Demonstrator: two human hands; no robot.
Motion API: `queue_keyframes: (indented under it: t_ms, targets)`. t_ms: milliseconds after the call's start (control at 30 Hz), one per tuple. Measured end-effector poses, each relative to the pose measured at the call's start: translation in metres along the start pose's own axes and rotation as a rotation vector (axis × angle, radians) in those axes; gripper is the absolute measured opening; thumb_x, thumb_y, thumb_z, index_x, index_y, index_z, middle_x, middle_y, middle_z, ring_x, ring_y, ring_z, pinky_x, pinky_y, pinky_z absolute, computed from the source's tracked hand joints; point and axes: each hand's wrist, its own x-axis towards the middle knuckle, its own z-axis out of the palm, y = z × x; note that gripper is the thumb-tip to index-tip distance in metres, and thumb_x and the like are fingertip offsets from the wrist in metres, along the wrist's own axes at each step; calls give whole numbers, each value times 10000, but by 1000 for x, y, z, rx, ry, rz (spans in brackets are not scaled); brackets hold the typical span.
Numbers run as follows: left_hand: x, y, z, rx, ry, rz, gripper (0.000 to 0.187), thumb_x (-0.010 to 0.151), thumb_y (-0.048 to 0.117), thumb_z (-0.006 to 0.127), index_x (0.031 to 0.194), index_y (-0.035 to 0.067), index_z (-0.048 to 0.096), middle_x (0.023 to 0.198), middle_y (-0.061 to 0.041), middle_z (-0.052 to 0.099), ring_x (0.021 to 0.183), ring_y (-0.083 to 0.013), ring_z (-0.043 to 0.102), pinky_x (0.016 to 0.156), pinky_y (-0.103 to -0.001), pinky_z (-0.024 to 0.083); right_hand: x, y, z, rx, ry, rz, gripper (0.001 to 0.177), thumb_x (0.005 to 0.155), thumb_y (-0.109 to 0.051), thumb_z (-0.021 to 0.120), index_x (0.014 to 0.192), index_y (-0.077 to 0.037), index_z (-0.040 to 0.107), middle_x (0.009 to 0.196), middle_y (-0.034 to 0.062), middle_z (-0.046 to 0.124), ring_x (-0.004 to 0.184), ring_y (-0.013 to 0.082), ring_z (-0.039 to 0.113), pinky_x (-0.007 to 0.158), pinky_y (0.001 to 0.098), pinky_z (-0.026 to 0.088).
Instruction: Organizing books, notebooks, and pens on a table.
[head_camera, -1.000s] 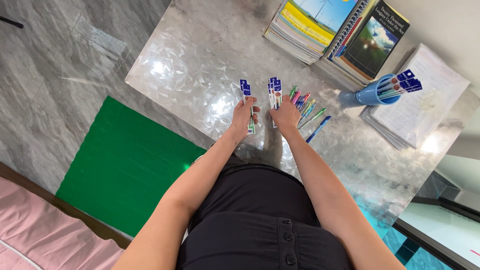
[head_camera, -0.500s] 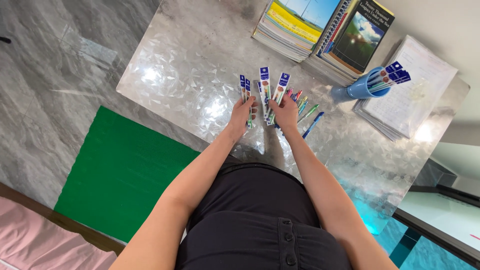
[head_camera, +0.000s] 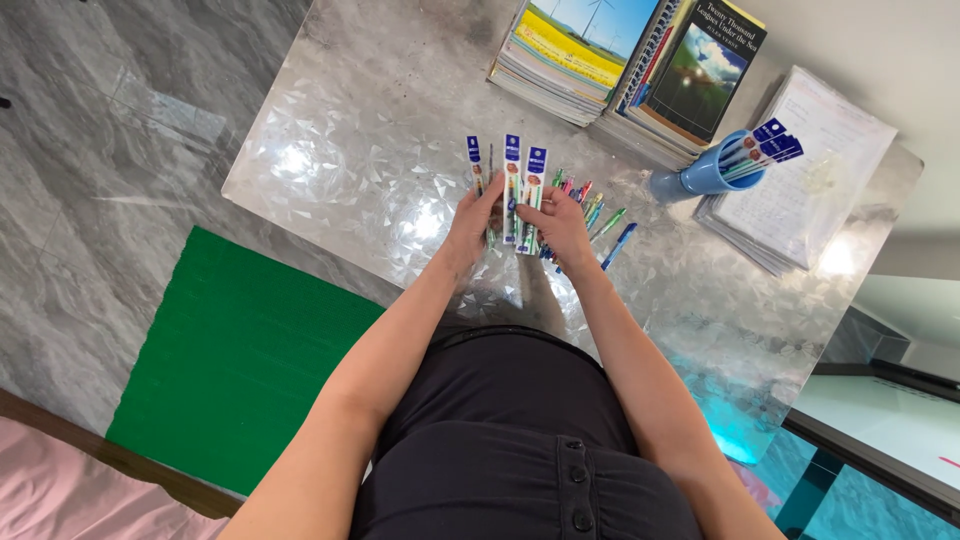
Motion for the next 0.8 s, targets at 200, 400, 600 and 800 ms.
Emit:
queue_keyframes:
  t_ms: [200, 400, 600, 800]
  targets:
    - [-6, -13, 1, -86, -147, -68, 319, 940, 321, 710, 1143, 83, 648, 970, -53, 729, 820, -170, 723, 659, -360, 626, -1, 3, 19, -67, -34, 2, 260, 913, -149, 766, 1117, -28, 658, 858, 17, 752, 648, 39, 638, 523, 199, 453]
    - [-5, -11, -15, -135, -34, -63, 273, 990, 311, 684, 1110, 65, 684, 970, -45, 734, 803, -130, 711, 665, -311, 603, -2, 0, 23, -206, 3, -7, 185, 924, -196, 766, 977, -28, 708, 794, 15, 749, 613, 50, 635, 502, 213, 456]
    - [-14, -9, -25, -52, -42, -42, 179, 981, 185, 703, 1102, 57, 677, 940, -56, 733, 823, -161, 715, 684, -336, 597, -3, 1, 31, -218, -215, 86, 174, 937, -232, 737, 998, -70, 731, 811, -14, 701, 616, 51, 615, 552, 215, 522]
    - [-26, 7, -39, -214, 193, -1, 149, 1010, 211, 543, 1084, 90, 590, 896, -100, 720, 777, -206, 731, 651, -347, 610, 12, 45, 5, -890, 154, -290, 420, 819, -230, 819, 1139, -32, 633, 1076, 145, 676, 781, 258, 716, 744, 412, 566]
